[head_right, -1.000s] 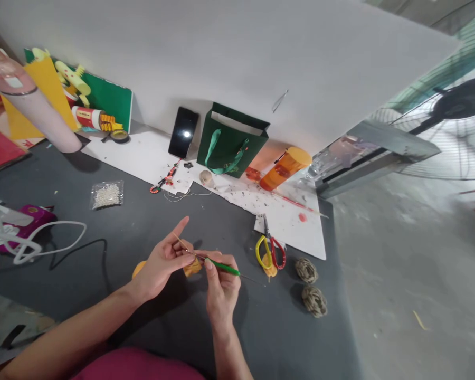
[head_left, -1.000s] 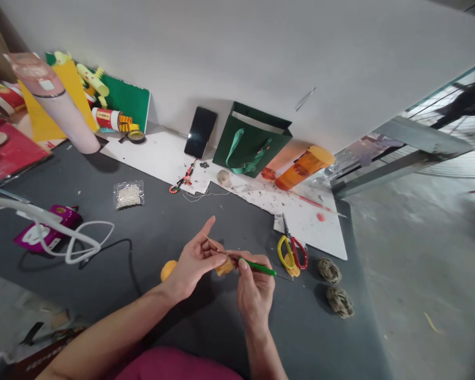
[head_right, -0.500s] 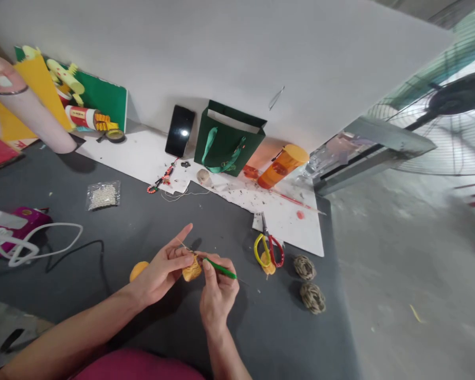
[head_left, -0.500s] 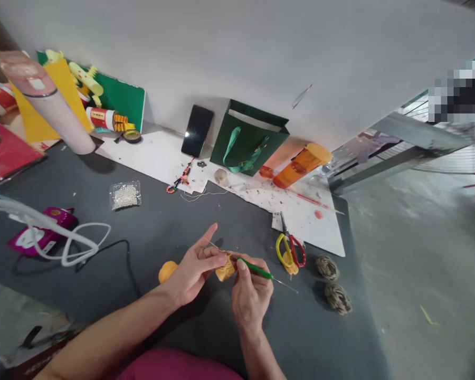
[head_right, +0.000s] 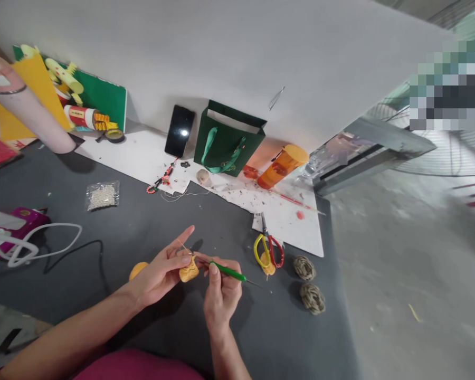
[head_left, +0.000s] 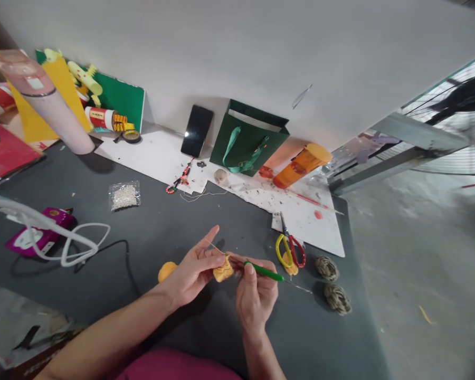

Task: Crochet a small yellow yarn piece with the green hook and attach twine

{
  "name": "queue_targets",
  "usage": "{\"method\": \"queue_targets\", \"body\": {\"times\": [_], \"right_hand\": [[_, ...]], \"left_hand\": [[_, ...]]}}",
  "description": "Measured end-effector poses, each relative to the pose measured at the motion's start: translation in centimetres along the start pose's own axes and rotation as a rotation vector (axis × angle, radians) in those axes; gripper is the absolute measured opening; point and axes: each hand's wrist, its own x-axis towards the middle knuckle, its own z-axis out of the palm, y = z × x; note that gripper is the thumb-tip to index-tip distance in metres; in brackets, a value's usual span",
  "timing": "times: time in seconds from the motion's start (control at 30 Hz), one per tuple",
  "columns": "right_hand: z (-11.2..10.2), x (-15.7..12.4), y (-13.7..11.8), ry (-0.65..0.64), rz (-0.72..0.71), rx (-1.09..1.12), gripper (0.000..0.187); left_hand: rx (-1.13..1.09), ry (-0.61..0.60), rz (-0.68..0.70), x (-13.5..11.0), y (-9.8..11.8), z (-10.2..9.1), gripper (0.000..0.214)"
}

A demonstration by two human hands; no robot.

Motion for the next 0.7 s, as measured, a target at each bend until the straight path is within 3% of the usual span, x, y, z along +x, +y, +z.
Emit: {"method": "queue_targets", "body": {"times": [0.4, 0.57, 0.7], "right_hand": [[-0.7, -0.1, 0.2, -0.029, 0.005, 0.036, 0.009], [0.0, 0.5, -0.8, -0.086, 0.136, 0.209, 0.013], [0.6, 0.5, -0.8, -0.104, 0.228, 0.309, 0.018]], "left_hand": [[0.006, -0.012, -0.025, 0.0, 0.2, -0.2, 0.066], [0.034, -0.035, -0.003, 0.1, 0.3, -0.1, 0.059], [0.074, -0.044, 0.036, -0.2, 0.2, 0.2, 0.065]]}}
